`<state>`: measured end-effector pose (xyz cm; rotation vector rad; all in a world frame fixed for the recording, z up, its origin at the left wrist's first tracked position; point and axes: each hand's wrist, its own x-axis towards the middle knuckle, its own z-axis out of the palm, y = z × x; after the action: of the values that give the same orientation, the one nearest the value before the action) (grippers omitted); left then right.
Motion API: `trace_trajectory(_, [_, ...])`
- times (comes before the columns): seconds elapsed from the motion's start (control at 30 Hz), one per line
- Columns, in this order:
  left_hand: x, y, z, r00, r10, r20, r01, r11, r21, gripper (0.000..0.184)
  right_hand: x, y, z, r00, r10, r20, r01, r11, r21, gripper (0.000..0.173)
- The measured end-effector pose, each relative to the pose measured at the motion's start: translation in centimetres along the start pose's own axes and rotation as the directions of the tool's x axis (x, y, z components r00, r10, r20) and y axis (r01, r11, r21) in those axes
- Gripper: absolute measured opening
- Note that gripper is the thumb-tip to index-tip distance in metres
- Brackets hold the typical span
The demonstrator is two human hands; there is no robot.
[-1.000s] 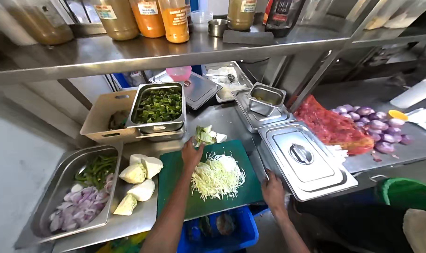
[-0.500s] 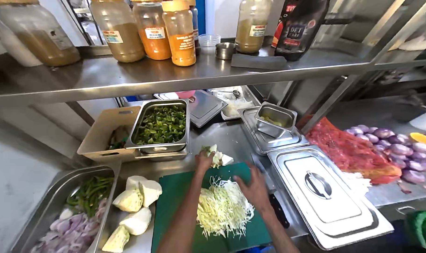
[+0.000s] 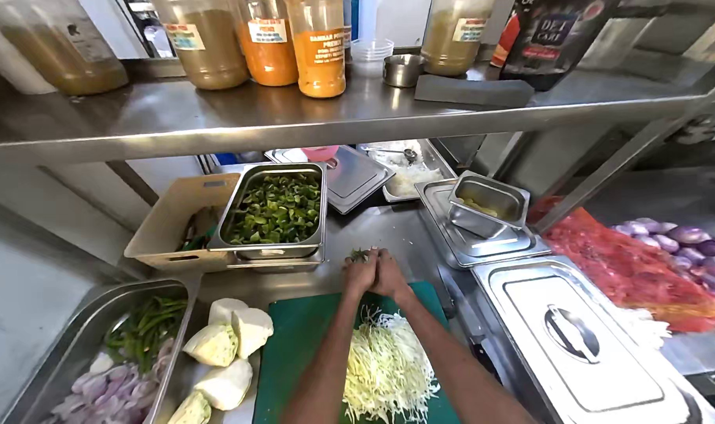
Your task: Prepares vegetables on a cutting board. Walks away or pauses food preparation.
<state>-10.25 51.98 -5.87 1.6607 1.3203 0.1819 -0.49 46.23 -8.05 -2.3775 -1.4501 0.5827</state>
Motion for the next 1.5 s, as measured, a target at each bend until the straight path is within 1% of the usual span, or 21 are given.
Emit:
trace_trajectory(0.07, [0.4, 0.2, 0.7, 0.999, -0.018, -0.027, 0.016, 0.997, -0.074, 0.087, -0.2, 0.0, 0.1, 0.999, 0.021, -0.030, -0.018, 0.996, 0.092, 0.091])
trace_trajectory(0.13, [1.1, 0.1, 1.6, 0.997, -0.020, -0.072, 0.007, 0.984, -0.180, 0.088, 0.0, 0.3, 0.5, 0.997, 0.036, -0.073, -0.021, 0.981, 0.195, 0.081])
trace_trajectory(0.2, [1.7, -0.3, 2.6, 0.991, -0.025, -0.133, -0.007, 0.971, -0.238, 0.079, -0.3, 0.5, 0.4, 0.997, 0.030, -0.070, -0.010, 0.963, 0.269, 0.071])
trace_trajectory(0.27, [1.6, -0.2, 3.1, 0.981, -0.013, -0.194, -0.025, 0.981, -0.191, 0.068, -1.2, 0.6, -0.3, 0.997, -0.002, -0.079, 0.029, 0.937, 0.348, 0.069])
trace_trajectory(0.3, [1.2, 0.5, 3.3, 0.975, 0.001, -0.223, -0.039, 0.985, -0.167, 0.064, -1.7, 0.9, -0.6, 0.994, -0.011, -0.110, 0.054, 0.913, 0.405, 0.068])
trace_trajectory(0.37, [-0.5, 2.4, 3.3, 0.961, 0.039, -0.273, -0.069, 0.993, -0.099, 0.061, -2.6, 1.4, -1.3, 0.977, -0.019, -0.212, 0.133, 0.834, 0.536, 0.057])
trace_trajectory(0.43, [-3.2, 4.8, 2.8, 0.937, 0.111, -0.330, -0.131, 0.991, -0.038, 0.066, -3.3, 1.6, -2.7, 0.944, -0.057, -0.326, 0.261, 0.732, 0.629, 0.048])
trace_trajectory(0.47, [-4.7, 5.9, 2.6, 0.922, 0.151, -0.356, -0.170, 0.985, -0.023, 0.069, -3.9, 1.5, -3.8, 0.922, -0.078, -0.380, 0.323, 0.697, 0.641, 0.044])
trace_trajectory(0.5, [-6.6, 7.0, 2.3, 0.907, 0.192, -0.374, -0.213, 0.977, -0.014, 0.072, -4.8, 1.4, -5.1, 0.899, -0.097, -0.428, 0.375, 0.677, 0.633, 0.040])
trace_trajectory(0.57, [-10.5, 9.7, 2.1, 0.866, 0.281, -0.414, -0.299, 0.954, 0.021, 0.069, -7.5, 1.0, -8.3, 0.852, -0.114, -0.511, 0.448, 0.663, 0.600, 0.034])
trace_trajectory(0.6, [-12.4, 11.0, 2.3, 0.841, 0.326, -0.432, -0.342, 0.939, 0.044, 0.066, -9.0, 1.0, -9.9, 0.833, -0.107, -0.542, 0.468, 0.660, 0.588, 0.032])
trace_trajectory(0.67, [-16.0, 13.5, 3.0, 0.808, 0.405, -0.427, -0.405, 0.909, 0.097, 0.064, -12.2, 1.4, -12.8, 0.797, -0.075, -0.599, 0.492, 0.655, 0.573, 0.028])
trace_trajectory(0.73, [-19.4, 15.1, 4.4, 0.774, 0.487, -0.405, -0.477, 0.869, 0.133, 0.063, -15.4, 2.5, -14.6, 0.757, -0.020, -0.653, 0.503, 0.655, 0.564, 0.028])
trace_trajectory(0.8, [-22.3, 16.7, 6.1, 0.739, 0.573, -0.353, -0.565, 0.813, 0.138, 0.059, -19.2, 3.9, -16.5, 0.709, 0.054, -0.703, 0.503, 0.660, 0.558, 0.027])
trace_trajectory(0.87, [-25.5, 18.3, 8.6, 0.725, 0.634, -0.268, -0.642, 0.763, 0.067, 0.056, -23.4, 5.9, -18.5, 0.664, 0.135, -0.735, 0.471, 0.688, 0.552, 0.028])
trace_trajectory(0.97, [-29.8, 20.8, 13.3, 0.702, 0.689, -0.177, -0.705, 0.709, -0.037, 0.053, -29.1, 9.6, -21.2, 0.584, 0.229, -0.779, 0.412, 0.743, 0.527, 0.028])
trace_trajectory(1.03, [-31.7, 22.3, 16.5, 0.672, 0.727, -0.139, -0.738, 0.673, -0.053, 0.054, -32.0, 12.3, -22.8, 0.541, 0.262, -0.799, 0.367, 0.782, 0.505, 0.029])
trace_trajectory(1.17, [-33.7, 25.6, 23.4, 0.626, 0.778, -0.054, -0.780, 0.624, -0.049, 0.056, -35.5, 19.4, -25.0, 0.501, 0.286, -0.817, 0.268, 0.846, 0.461, 0.035])
trace_trajectory(1.27, [-35.1, 28.4, 29.4, 0.607, 0.794, 0.025, -0.793, 0.607, -0.051, 0.055, -38.0, 25.4, -26.8, 0.480, 0.331, -0.812, 0.258, 0.832, 0.492, 0.040])
trace_trajectory(1.37, [-36.6, 31.5, 35.9, 0.590, 0.805, 0.053, -0.803, 0.593, -0.057, 0.054, -39.8, 31.7, -28.6, 0.435, 0.383, -0.815, 0.291, 0.797, 0.530, 0.041])
trace_trajectory(1.5, [-37.9, 34.7, 44.1, 0.603, 0.786, 0.134, -0.787, 0.614, -0.060, 0.052, -41.7, 39.8, -30.0, 0.380, 0.460, -0.802, 0.252, 0.783, 0.568, 0.039])
